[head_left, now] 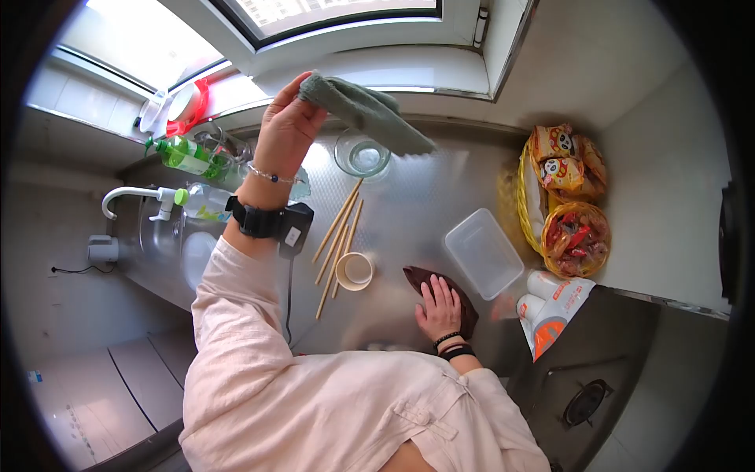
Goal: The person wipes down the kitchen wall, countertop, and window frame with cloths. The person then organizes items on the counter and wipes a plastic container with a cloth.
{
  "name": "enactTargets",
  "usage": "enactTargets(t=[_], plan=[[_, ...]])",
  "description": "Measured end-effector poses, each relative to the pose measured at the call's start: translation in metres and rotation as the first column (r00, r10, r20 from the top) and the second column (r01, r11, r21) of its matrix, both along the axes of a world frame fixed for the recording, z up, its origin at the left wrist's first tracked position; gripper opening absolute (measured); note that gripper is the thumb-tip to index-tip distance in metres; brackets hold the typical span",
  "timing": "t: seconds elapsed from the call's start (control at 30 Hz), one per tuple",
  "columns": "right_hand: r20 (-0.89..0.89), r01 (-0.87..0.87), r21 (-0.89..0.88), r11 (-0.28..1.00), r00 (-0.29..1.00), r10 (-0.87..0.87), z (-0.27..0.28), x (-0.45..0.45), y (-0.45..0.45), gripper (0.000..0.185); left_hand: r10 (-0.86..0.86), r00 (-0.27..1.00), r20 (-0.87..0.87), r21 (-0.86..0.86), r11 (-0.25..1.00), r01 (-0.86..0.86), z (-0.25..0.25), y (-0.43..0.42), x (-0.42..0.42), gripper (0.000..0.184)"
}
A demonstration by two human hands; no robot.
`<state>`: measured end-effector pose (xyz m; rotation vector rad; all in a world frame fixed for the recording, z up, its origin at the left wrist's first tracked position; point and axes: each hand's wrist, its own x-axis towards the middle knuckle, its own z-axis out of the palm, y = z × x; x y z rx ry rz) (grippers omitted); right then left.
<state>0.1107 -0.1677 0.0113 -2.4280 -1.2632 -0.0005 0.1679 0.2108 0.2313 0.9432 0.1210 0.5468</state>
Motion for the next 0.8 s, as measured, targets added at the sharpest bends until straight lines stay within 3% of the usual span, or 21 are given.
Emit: enactTargets(t=[0.03, 0.1, 0.2, 0.3, 0.37, 0.43, 0.5, 0.57, 0.6, 0.67, 0.7, 0.77, 0.8], plan=[[0.0, 0.001, -0.013, 1.0, 1.0, -0.001, -0.001, 0.001, 0.001, 0.051, -0.001, 1.0, 0.0, -0.013, 1.0, 0.001, 0.003, -0.01, -0.007, 0.032], [-0.01, -0.002, 0.014, 1.0, 1.0, 0.002, 0.003, 0.001, 0.001, 0.05, -0.191, 0.969, 0.157, -0.05, 0.978, 0.201, 0.015, -0.039, -0.02, 0.033], [-0.037, 0.006, 0.01, 1.0, 0.999, -0.006, 0.007, 0.006, 0.011, 0.049, -0.161, 0.982, 0.1, 0.062, 0.986, 0.155, 0.044, -0.09, -0.064, 0.034], [0.005, 0.014, 0.023, 1.0, 1.0, -0.014, -0.003, 0.0, -0.001, 0.047, -0.211, 0.975, 0.076, 0.244, 0.952, 0.187, 0.031, -0.138, -0.123, 0.028], [0.019, 0.02, 0.047, 0.999, 1.0, -0.021, -0.002, -0.001, 0.0, 0.047, -0.305, 0.952, -0.01, 0.256, 0.92, 0.298, 0.028, -0.158, -0.151, 0.023], [0.034, 0.014, 0.067, 0.998, 0.999, -0.016, -0.004, -0.003, -0.005, 0.046, -0.276, 0.927, -0.253, 0.189, 0.926, 0.328, 0.022, -0.185, -0.177, 0.021], [0.068, -0.004, 0.125, 0.992, 0.998, -0.004, -0.005, -0.003, -0.004, 0.046, -0.285, 0.908, -0.306, 0.2, 0.913, 0.354, -0.001, -0.204, -0.189, 0.02], [0.124, 0.013, 0.133, 0.991, 0.992, -0.03, 0.001, -0.005, -0.006, 0.045, -0.192, 0.871, -0.452, 0.484, 0.768, 0.42, -0.031, -0.216, -0.198, 0.027], [0.104, 0.066, 0.148, 0.987, 0.991, -0.081, 0.005, -0.007, -0.009, 0.044, -0.176, 0.873, -0.455, 0.481, 0.777, 0.407, -0.048, -0.216, -0.203, 0.027], [0.016, 0.152, 0.106, 0.983, 0.988, -0.154, 0.005, -0.006, -0.018, 0.04, 0.011, 0.818, -0.575, 0.66, 0.597, 0.456, -0.082, -0.217, -0.211, 0.033], [-0.008, 0.135, 0.079, 0.988, 0.991, -0.135, 0.012, -0.005, -0.023, 0.033, 0.018, 0.818, -0.576, 0.658, 0.604, 0.45, -0.092, -0.219, -0.218, 0.033], [-0.155, 0.146, 0.039, 0.988, 0.978, -0.139, 0.014, 0.001, -0.031, 0.026, 0.306, 0.79, -0.531, 0.829, 0.384, 0.408, -0.1, -0.222, -0.225, 0.037], [-0.186, 0.198, 0.129, 0.972, 0.967, -0.172, 0.014, 0.004, -0.032, 0.017, 0.365, 0.738, -0.567, 0.818, 0.352, 0.455, -0.091, -0.223, -0.228, 0.039]])
